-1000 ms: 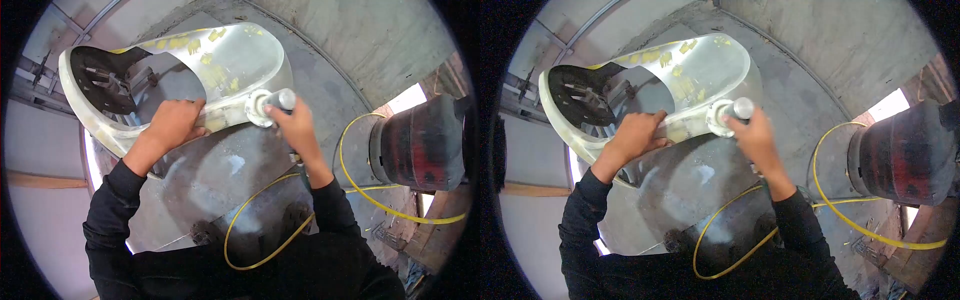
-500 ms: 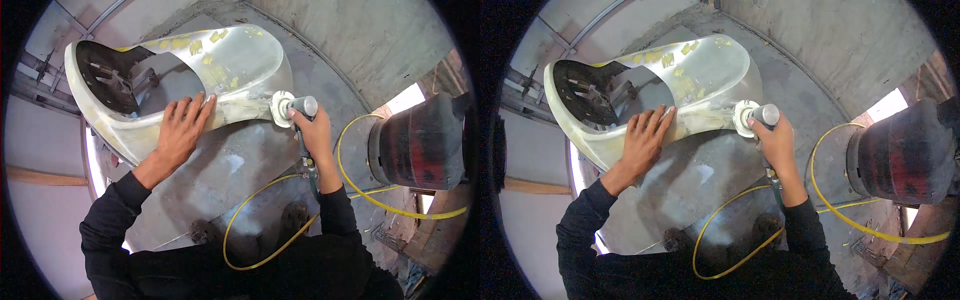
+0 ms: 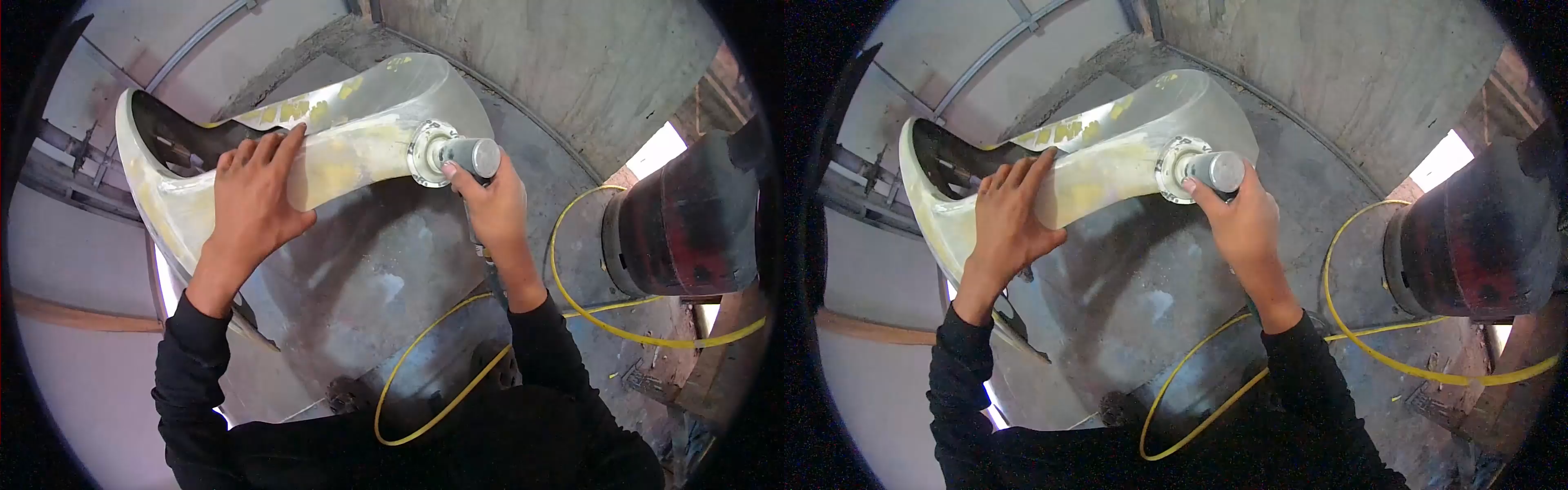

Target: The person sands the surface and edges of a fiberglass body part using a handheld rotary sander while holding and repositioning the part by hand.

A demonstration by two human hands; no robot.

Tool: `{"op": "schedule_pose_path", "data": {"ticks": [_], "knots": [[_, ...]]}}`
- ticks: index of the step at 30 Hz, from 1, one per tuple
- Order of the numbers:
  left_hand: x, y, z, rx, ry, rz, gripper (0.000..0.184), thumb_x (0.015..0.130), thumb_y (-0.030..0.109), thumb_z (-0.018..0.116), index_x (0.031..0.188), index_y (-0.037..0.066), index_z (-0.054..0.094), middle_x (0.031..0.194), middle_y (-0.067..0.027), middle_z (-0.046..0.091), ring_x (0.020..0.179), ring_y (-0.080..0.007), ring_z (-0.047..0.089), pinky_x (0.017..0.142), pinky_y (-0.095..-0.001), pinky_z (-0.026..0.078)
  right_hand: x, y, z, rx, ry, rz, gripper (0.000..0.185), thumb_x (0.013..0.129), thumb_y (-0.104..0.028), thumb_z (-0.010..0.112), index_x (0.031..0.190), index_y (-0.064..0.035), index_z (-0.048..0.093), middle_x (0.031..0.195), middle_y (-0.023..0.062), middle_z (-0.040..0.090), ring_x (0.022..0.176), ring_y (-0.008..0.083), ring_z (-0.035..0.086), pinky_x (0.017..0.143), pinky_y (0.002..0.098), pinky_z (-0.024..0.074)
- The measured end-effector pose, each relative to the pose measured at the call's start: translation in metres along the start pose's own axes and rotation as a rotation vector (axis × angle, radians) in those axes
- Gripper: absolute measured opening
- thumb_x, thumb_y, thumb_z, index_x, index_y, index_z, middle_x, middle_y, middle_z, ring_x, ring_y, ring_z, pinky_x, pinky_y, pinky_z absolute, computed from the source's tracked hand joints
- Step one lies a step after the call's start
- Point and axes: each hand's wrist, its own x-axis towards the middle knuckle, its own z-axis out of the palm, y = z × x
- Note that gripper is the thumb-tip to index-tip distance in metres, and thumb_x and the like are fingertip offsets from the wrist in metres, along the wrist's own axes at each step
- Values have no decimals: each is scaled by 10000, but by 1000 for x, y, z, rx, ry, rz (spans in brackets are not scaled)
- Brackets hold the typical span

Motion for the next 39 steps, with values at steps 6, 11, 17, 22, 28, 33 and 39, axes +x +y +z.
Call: {"op": "schedule_pose_path", "data": {"ticks": [6,11,17,22,28,33,39], "knots": [[15,-2,9,-34,26,13,1051,518,266,837,1521,108,564,1334,-135,669,1157,-346,626,1005,-443,480,12,2,-2,446,-214,193,452,885,-258,863,1193,3,659,1039,91,742,807,180,711,680,336,578],[18,-1,9,-15,15,7,1059,518,267,827,1529,107,557,1341,-132,668,1150,-354,632,1013,-444,480,12,5,5,384,-163,100,422,882,-212,857,1183,6,658,990,72,729,710,126,661,603,289,535],[21,4,8,-31,3,2,1015,524,264,853,1487,100,580,1321,-126,666,1135,-342,632,1006,-441,480,15,-4,9,390,-246,83,471,880,-223,860,1223,23,653,1062,127,757,815,183,720,725,350,577],[18,-1,12,-17,33,13,1043,510,261,862,1500,113,570,1307,-127,666,1120,-351,628,997,-442,478,0,-8,20,287,-208,-65,514,859,-222,876,1256,5,642,1129,182,766,1047,280,747,922,403,565],[15,4,5,-7,-10,5,1010,533,279,873,1481,104,576,1345,-119,663,1151,-336,630,1017,-448,468,23,11,2,373,-140,168,462,861,-201,875,1204,19,656,1057,168,771,981,269,752,874,401,574],[20,4,9,-19,3,16,1006,531,281,870,1478,101,580,1331,-109,665,1135,-336,634,1008,-443,471,15,15,11,278,-65,3,509,867,-233,867,1245,26,647,1082,203,769,1035,313,758,893,414,572],[17,5,7,-18,-1,11,997,531,278,865,1473,97,589,1317,-113,674,1120,-338,637,993,-443,481,12,10,16,327,-119,-12,504,867,-240,864,1244,22,655,1088,209,772,1041,298,761,899,400,574]]}}
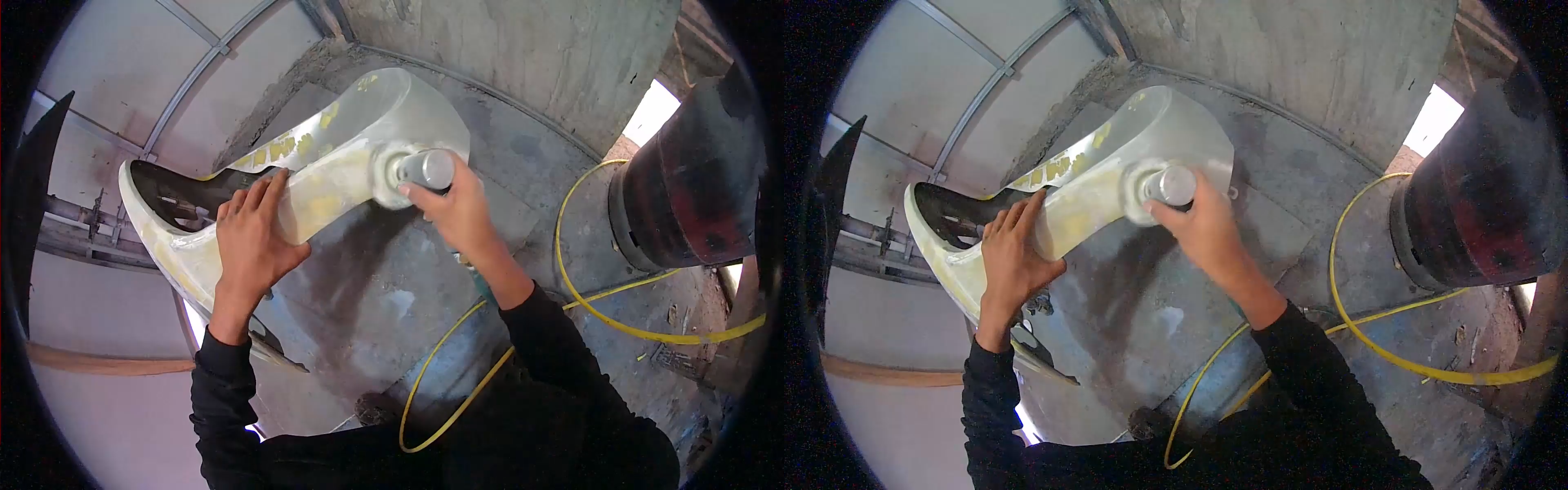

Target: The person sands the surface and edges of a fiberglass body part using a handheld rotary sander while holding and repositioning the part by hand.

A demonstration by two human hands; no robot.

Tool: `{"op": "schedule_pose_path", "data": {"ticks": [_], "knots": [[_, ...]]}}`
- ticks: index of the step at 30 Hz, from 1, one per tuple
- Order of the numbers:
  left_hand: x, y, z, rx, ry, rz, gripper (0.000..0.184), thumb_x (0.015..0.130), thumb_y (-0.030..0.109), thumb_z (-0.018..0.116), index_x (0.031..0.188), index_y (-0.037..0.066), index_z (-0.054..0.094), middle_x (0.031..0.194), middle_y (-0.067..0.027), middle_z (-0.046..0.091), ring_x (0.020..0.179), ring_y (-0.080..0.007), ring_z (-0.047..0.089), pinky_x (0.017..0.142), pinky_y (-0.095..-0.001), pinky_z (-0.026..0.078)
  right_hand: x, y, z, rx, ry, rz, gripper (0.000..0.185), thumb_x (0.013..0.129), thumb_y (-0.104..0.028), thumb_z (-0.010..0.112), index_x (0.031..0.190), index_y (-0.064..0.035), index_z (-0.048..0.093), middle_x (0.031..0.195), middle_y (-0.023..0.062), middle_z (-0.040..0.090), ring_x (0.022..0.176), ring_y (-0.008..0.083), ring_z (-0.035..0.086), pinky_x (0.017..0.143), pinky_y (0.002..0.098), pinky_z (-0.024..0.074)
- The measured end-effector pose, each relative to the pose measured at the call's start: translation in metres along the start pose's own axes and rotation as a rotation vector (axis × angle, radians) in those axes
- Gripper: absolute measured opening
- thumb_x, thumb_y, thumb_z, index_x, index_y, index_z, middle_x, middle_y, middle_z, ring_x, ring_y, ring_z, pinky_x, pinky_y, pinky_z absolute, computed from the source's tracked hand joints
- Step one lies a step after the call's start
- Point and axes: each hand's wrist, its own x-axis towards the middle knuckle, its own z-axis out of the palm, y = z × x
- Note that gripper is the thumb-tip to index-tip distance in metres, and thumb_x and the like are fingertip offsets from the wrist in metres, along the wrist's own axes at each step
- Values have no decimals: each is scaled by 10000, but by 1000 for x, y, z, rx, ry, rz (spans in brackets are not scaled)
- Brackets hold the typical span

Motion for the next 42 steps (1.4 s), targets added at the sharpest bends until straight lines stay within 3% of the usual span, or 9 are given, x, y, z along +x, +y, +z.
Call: {"op": "schedule_pose_path", "data": {"ticks": [6,13,20,25,32,36,37,40,42], "knots": [[2,-1,-1,-8,0,-17,1009,509,229,831,1481,109,588,1291,-136,677,1137,-354,641,1001,-439,488,18,-3,-24,-30,18,179,452,874,-233,861,1205,6,668,1016,181,770,864,230,768,754,359,591],[6,-1,-1,-25,-12,-25,970,532,270,850,1455,96,608,1306,-125,687,1125,-342,642,1005,-441,478,-5,2,-3,-55,-15,-54,499,868,-285,870,1217,6,664,1066,203,771,1010,323,766,887,408,578],[4,-4,0,-8,-3,-7,1011,511,230,829,1483,104,584,1287,-140,681,1141,-350,643,1004,-440,490,20,2,-12,-64,40,56,463,857,-251,881,1172,11,664,1080,196,775,1015,293,765,881,403,578],[6,-4,1,-13,-11,-9,1023,509,232,829,1492,105,577,1308,-140,677,1143,-350,641,1015,-444,490,2,-4,1,-112,5,-46,528,847,-257,874,1234,13,637,1104,250,754,1079,409,738,896,459,573],[5,-4,1,-12,-17,-10,1024,510,232,827,1495,105,576,1310,-142,677,1150,-353,640,1020,-446,489,11,-2,-8,-236,73,-118,542,860,-264,866,1264,4,624,1073,253,761,1060,416,743,877,458,588],[5,-2,1,-11,-17,-12,1008,523,259,847,1482,93,585,1341,-131,673,1138,-348,641,1010,-441,483,8,-5,-5,-206,81,-44,506,860,-229,877,1257,-4,658,1106,156,769,1035,228,747,911,365,564],[5,-2,1,-9,-12,-8,1002,529,272,857,1476,88,590,1357,-125,671,1131,-344,642,1006,-439,480,12,-5,-5,-261,92,-38,507,861,-221,876,1261,-1,655,1114,159,770,1037,224,745,918,363,563],[6,-3,2,-3,-6,-3,996,532,274,860,1473,84,595,1350,-134,675,1134,-341,643,1008,-435,480,6,-3,-6,-234,-2,-237,540,869,-273,857,1280,-11,622,1046,243,765,1023,412,752,848,462,591],[8,-4,2,-5,-20,-20,1026,512,249,846,1492,94,580,1332,-144,675,1143,-351,642,1014,-438,483,5,-2,-1,-224,37,-213,537,869,-269,855,1281,-14,622,1043,240,765,1019,415,751,842,460,591]]}}
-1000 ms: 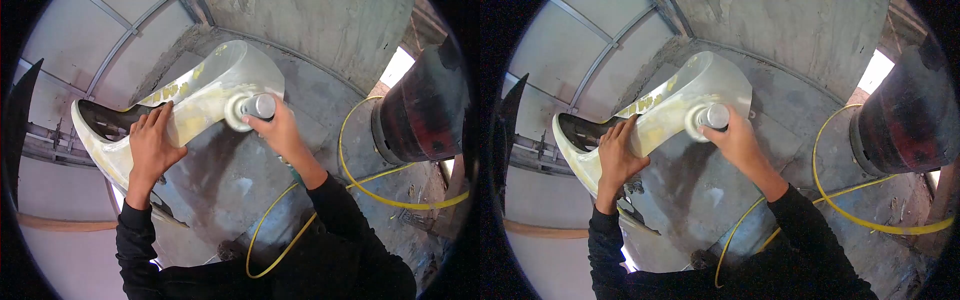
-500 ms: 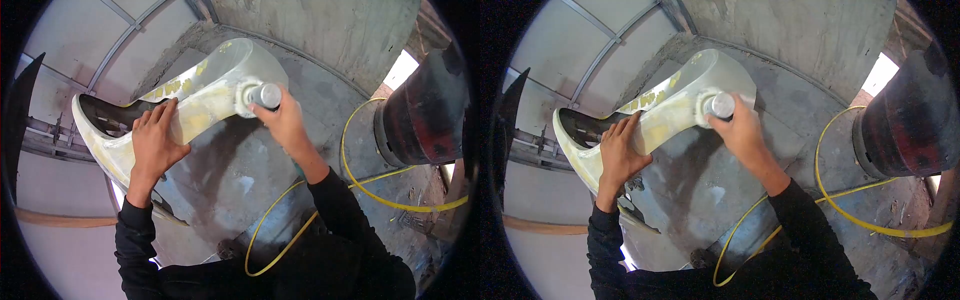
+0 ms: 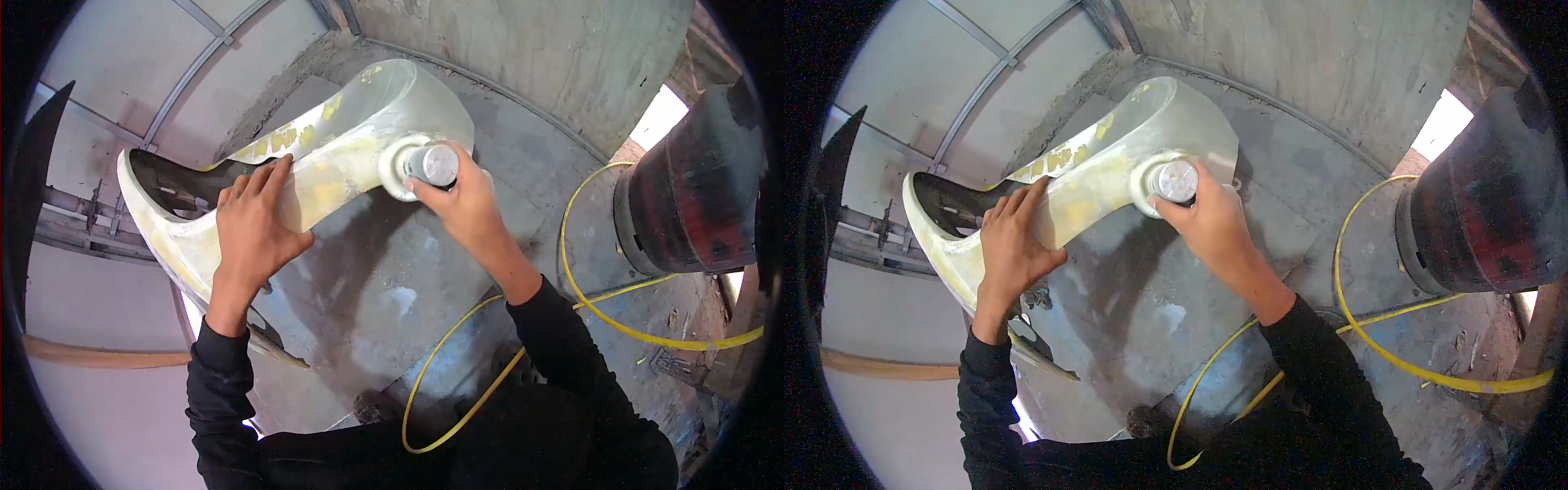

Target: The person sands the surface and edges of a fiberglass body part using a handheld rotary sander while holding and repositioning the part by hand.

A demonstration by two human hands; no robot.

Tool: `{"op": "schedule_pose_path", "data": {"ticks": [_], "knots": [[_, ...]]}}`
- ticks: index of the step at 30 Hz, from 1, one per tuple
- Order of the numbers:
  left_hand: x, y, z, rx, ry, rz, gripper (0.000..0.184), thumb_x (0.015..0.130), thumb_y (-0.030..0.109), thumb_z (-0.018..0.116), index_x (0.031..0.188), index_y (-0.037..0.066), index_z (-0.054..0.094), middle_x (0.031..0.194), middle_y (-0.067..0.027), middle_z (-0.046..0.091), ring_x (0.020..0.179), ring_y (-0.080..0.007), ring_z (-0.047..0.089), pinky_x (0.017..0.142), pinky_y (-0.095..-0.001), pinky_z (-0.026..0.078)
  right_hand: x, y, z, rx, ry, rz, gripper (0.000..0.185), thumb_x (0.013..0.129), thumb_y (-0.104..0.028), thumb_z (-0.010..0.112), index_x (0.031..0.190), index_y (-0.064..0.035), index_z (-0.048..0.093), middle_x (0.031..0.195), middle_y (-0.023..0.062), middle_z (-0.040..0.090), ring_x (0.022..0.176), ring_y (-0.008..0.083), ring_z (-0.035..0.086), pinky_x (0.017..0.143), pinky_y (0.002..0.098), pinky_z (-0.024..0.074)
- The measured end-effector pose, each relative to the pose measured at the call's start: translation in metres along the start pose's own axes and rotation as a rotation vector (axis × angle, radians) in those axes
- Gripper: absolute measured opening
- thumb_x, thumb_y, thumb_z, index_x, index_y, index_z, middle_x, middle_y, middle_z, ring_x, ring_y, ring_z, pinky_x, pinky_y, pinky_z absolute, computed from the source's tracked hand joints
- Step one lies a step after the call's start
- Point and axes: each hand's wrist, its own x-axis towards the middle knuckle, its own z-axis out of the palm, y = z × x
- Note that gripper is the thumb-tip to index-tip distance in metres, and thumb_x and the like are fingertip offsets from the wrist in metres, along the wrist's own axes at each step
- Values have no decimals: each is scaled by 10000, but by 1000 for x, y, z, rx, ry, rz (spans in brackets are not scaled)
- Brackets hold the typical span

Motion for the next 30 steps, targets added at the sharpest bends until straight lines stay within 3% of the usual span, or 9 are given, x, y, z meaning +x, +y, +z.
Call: {"op": "schedule_pose_path", "data": {"ticks": [10,13,16,22,30], "knots": [[1,2,-4,-4,-3,-5,989,530,261,864,1464,71,601,1333,-137,686,1145,-334,649,1017,-439,485,3,-2,-2,-21,13,73,529,862,-273,862,1266,-21,630,1051,236,762,1014,413,749,851,456,584],[1,-3,-2,-17,9,2,1038,490,232,831,1492,118,588,1319,-151,679,1138,-350,649,1010,-439,495,0,4,-6,3,-70,17,519,866,-270,860,1260,-18,635,1058,237,761,1018,406,749,862,452,582],[-2,-7,2,-11,18,15,1028,496,232,831,1488,115,589,1324,-151,679,1139,-353,648,1007,-443,495,8,9,-9,-7,9,163,498,877,-262,854,1248,-4,644,1077,226,767,1031,373,761,877,437,581],[-2,-2,-3,-11,25,9,1013,503,235,833,1478,108,589,1319,-149,677,1146,-354,646,1012,-444,489,15,20,-20,81,36,235,458,888,-247,853,1214,12,661,1097,189,773,1058,305,759,898,407,572],[0,3,1,-2,15,-5,1017,506,238,844,1480,107,586,1314,-142,679,1153,-348,646,1009,-440,489,-5,2,4,136,9,109,486,865,-247,864,1224,1,649,1078,241,757,1044,396,750,875,441,577]]}}
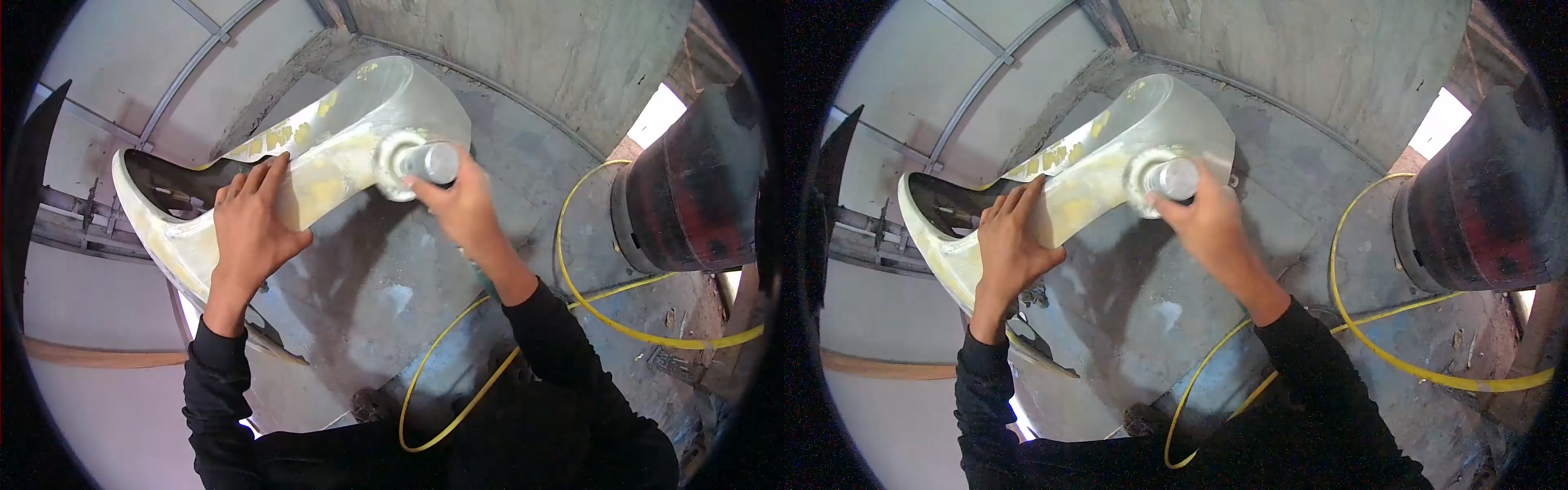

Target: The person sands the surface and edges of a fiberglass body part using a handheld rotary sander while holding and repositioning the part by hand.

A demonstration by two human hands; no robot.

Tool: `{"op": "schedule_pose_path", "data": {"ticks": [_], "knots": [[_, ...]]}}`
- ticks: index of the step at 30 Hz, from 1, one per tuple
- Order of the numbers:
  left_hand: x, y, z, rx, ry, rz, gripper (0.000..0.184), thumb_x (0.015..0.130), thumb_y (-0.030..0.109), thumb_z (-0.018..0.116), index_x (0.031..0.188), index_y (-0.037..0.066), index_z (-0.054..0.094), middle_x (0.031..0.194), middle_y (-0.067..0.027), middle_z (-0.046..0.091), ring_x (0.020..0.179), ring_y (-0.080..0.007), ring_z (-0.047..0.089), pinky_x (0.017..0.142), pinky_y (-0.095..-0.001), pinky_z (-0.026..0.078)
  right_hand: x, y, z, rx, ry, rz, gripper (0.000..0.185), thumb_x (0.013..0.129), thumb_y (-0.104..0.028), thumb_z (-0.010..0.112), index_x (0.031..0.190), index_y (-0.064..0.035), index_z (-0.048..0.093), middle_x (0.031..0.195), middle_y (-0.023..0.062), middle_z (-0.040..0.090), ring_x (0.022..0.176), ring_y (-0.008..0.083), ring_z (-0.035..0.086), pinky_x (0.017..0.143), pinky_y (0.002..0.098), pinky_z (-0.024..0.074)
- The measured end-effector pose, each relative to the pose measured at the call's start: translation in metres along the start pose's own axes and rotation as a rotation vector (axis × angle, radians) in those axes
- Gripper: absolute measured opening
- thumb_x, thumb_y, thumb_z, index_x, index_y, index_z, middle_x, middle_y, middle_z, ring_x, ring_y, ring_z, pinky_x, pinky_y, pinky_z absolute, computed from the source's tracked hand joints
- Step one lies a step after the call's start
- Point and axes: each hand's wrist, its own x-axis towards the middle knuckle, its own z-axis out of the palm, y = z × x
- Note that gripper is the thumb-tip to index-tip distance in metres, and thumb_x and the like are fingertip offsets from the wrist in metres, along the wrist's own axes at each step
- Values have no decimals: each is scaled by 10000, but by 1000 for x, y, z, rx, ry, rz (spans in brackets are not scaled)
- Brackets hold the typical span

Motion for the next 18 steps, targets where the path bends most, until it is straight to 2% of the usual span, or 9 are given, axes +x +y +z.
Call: {"op": "schedule_pose_path", "data": {"ticks": [6,13,15,18], "knots": [[2,4,2,-3,-7,-15,1004,515,250,862,1468,88,593,1324,-144,681,1138,-351,646,1004,-448,487,-29,-24,22,29,-150,-47,503,862,-249,864,1248,-23,633,1022,259,749,1026,432,741,858,459,577],[-1,5,0,-16,-1,-10,991,520,268,868,1456,77,605,1329,-141,683,1131,-347,649,1001,-448,487,-15,8,-3,91,41,160,436,872,-197,856,1192,31,666,1056,214,776,1001,330,771,872,410,581],[1,6,0,-20,-3,-18,990,520,269,867,1455,75,605,1329,-142,683,1132,-348,650,999,-447,487,-16,8,0,113,59,123,438,865,-180,861,1197,22,658,1051,223,774,1015,351,772,862,417,585],[4,7,5,3,5,-18,1001,517,243,850,1472,87,592,1306,-142,685,1136,-346,652,993,-442,492,-28,-10,15,66,-35,27,465,866,-207,859,1227,-13,639,1036,251,762,1028,411,755,845,451,591]]}}
